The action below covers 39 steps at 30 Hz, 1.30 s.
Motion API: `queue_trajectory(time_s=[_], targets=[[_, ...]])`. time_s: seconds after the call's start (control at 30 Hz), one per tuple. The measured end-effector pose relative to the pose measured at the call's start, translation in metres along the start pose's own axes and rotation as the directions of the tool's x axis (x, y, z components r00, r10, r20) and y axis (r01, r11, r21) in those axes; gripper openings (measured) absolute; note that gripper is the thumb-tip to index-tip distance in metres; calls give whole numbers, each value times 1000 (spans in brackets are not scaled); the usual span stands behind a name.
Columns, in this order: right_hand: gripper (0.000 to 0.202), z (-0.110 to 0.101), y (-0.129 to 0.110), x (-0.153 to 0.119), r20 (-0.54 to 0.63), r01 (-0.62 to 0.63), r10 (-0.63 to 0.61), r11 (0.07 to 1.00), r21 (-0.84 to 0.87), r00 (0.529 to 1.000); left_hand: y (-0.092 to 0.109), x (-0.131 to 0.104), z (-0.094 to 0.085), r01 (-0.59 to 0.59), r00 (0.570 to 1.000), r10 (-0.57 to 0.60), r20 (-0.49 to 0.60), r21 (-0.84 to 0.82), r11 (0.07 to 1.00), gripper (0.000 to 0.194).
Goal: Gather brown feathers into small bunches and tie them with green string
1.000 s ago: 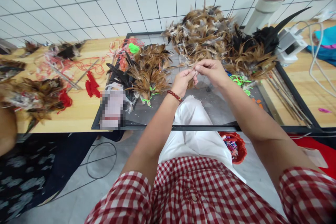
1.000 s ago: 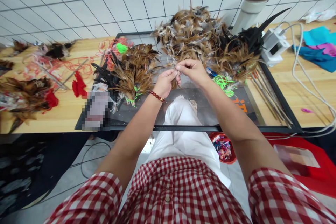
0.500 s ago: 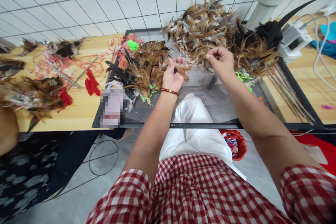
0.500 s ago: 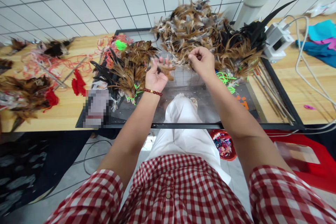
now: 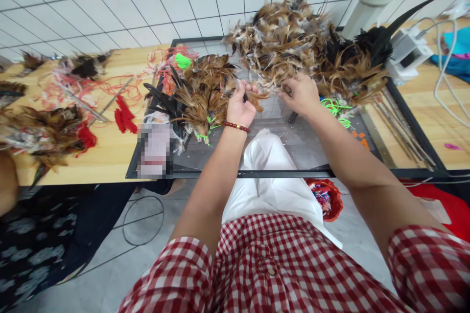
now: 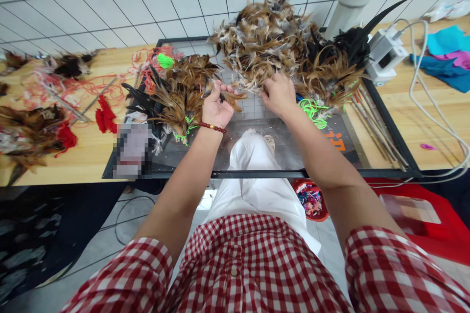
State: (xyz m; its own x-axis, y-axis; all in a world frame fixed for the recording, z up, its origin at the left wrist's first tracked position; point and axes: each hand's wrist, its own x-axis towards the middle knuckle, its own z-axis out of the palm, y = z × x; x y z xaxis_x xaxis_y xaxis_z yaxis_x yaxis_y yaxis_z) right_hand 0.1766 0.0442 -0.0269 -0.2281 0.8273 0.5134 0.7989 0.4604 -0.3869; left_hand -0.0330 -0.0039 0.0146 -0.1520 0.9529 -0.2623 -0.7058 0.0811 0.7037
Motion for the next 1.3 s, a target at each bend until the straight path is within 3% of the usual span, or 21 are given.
queue_trajectory(time_s=[0.17,0.3,0.37,0.43,0.5,0.6,0.73,0.83,0.9,1.0,1.07,1.17,1.23,1.3], targets=[[36,-6,-3,8,-1,-115,118,970,214,993,-4,1,-1,3,1000,-3,27,11,1000,19],[42,-10,-2,16,112,-233,205,800,553,972,-4,5,-4,25,1000,-25,-9,27,999,19],[41,-9,2,17,184,-285,218,744,604,959,-4,6,-5,37,999,-37,-18,22,999,21],[37,-8,7,16,131,-276,246,784,555,960,-4,5,-6,43,999,-42,-21,13,999,23],[35,-8,10,15,-5,-226,255,863,452,967,-3,4,-5,48,998,-48,-29,11,999,26],[30,-13,6,13,-86,-145,179,940,310,980,-3,1,-2,64,997,-63,-50,27,998,28],[21,-22,-15,10,50,27,-34,991,129,998,-3,0,-2,74,996,-73,-48,28,997,23],[29,-26,-30,6,233,214,-208,977,2,950,-5,2,-4,69,997,-68,-33,32,997,19],[29,-25,-36,2,293,255,-233,966,-39,927,-6,4,-5,68,998,-67,-22,48,997,18],[25,-22,-41,-2,278,225,-205,973,-44,939,-7,3,-4,66,998,-67,8,57,996,15],[25,-20,-44,-2,187,167,-168,986,25,968,-8,0,-1,59,998,-61,29,53,997,15],[28,-14,-51,0,16,35,-42,955,295,999,-11,-3,2,43,998,-47,41,78,996,15],[36,-9,-59,2,-8,-57,71,858,511,997,-15,-4,3,34,998,-39,44,113,993,12],[45,-6,-66,2,37,-135,148,733,666,988,-19,-3,3,16,998,-23,51,135,991,11]])
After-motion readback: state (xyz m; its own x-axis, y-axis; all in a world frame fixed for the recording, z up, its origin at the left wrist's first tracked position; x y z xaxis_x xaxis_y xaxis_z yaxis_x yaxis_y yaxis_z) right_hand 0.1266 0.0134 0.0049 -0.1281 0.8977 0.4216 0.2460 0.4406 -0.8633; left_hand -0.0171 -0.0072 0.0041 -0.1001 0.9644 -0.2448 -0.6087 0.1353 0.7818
